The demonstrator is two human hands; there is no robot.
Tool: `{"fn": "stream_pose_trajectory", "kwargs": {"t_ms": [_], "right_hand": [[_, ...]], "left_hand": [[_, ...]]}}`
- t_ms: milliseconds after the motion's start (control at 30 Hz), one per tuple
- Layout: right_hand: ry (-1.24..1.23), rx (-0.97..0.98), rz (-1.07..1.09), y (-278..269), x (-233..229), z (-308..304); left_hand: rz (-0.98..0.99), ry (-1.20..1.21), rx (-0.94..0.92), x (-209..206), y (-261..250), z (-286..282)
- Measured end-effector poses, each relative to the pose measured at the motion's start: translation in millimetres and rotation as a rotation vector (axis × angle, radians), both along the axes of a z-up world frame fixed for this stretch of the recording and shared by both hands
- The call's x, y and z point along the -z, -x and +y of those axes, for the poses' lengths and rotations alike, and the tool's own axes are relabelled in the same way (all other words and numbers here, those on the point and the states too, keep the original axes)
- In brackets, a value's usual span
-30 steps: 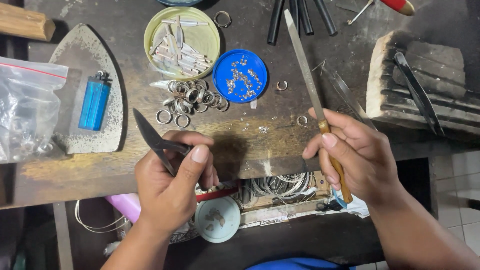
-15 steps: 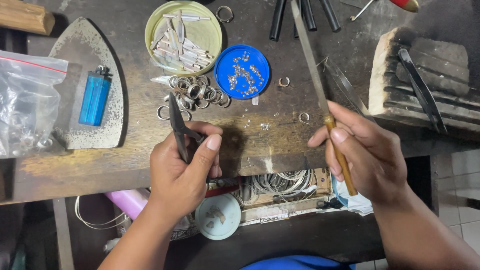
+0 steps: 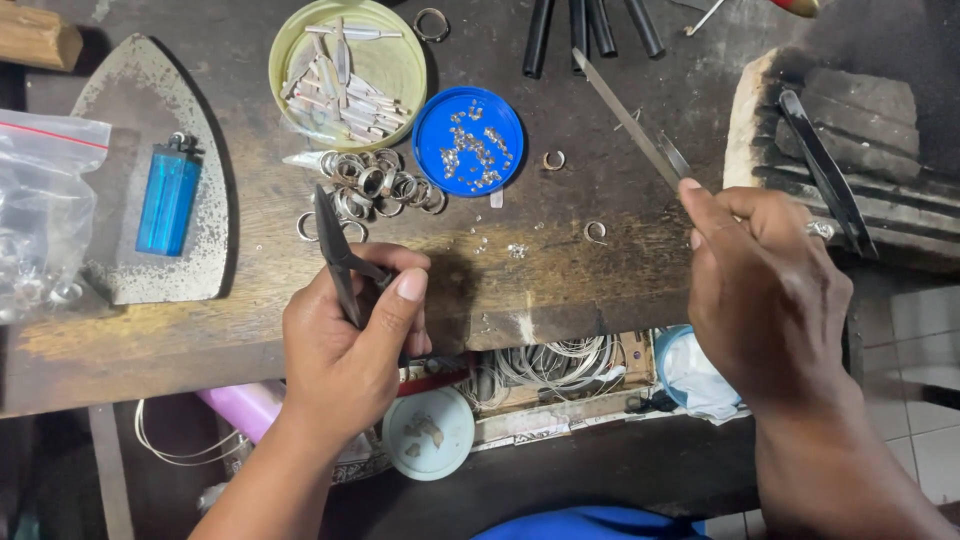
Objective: The person is using a metal file to smooth and shape small metal rings and components on a jewelry workbench.
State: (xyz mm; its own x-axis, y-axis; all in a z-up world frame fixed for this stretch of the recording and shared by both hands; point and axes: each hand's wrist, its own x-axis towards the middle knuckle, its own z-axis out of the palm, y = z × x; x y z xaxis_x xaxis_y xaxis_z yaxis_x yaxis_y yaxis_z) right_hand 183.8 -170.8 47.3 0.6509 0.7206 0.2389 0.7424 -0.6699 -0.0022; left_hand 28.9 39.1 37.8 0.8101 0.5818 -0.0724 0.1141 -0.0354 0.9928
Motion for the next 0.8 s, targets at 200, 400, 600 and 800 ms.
{"fn": "stream_pose_trajectory", "kwargs": {"t_ms": [200, 400, 600, 800], "right_hand": [[0.066, -0.014, 0.035, 3, -4, 5], [0.058, -0.032, 0.076, 4, 0, 6], [0.005, -0.057, 0.037, 7, 0, 8], [-0.083, -0.062, 0.023, 11, 2, 7]], "left_hand": [[0.016, -0.008, -0.007, 0, 1, 0], [0.028, 0.006, -0.009, 1, 1, 1], [0.030, 0.029, -0.009, 0, 1, 1], [0.045, 0.026, -0.007, -1, 1, 2]]}}
